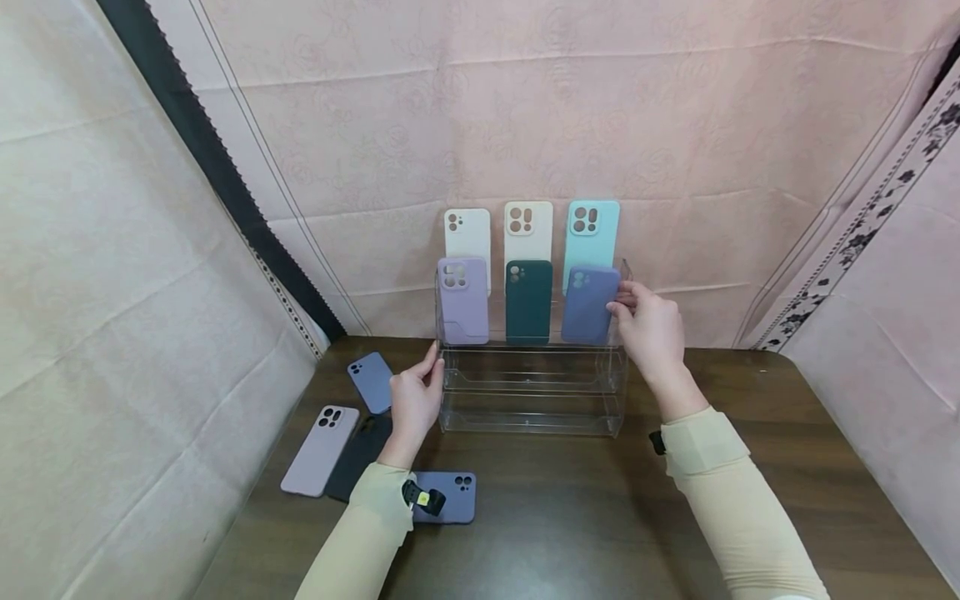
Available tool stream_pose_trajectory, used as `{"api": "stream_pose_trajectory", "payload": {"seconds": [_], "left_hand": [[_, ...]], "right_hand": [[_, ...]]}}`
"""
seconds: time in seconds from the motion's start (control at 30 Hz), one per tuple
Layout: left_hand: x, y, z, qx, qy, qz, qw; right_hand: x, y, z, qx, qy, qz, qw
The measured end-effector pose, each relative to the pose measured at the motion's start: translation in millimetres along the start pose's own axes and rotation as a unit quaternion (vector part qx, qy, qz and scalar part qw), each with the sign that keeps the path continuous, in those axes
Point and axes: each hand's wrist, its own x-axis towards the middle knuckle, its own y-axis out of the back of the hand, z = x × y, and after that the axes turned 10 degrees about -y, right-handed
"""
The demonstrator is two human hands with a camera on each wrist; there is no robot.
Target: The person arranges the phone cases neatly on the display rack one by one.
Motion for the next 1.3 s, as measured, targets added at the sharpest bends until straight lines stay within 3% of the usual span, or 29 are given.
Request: {"api": "stream_pose_trajectory", "payload": {"seconds": [0.33,0.87,1.07,1.3], "left_hand": [[0.8,1.1,1.4,0.0,0.009,-0.004,1.0],[0.3,2.6,3.1,-0.007,0.027,-0.019,0.9994],[-0.3,3.0,3.7,-0.011,0.033,-0.021,0.9992],[-0.1,2.6,1.6,-0.009,0.027,-0.018,0.9994]], "right_hand": [[-2.1,1,-2,-0.007,0.028,0.036,0.9989],[-0.5,2,-2,-0.022,0.03,0.031,0.9988],[-4.6,3,1,0.006,0.029,0.044,0.9986],[-16.4,2,14,0.077,0.013,0.089,0.993]]}}
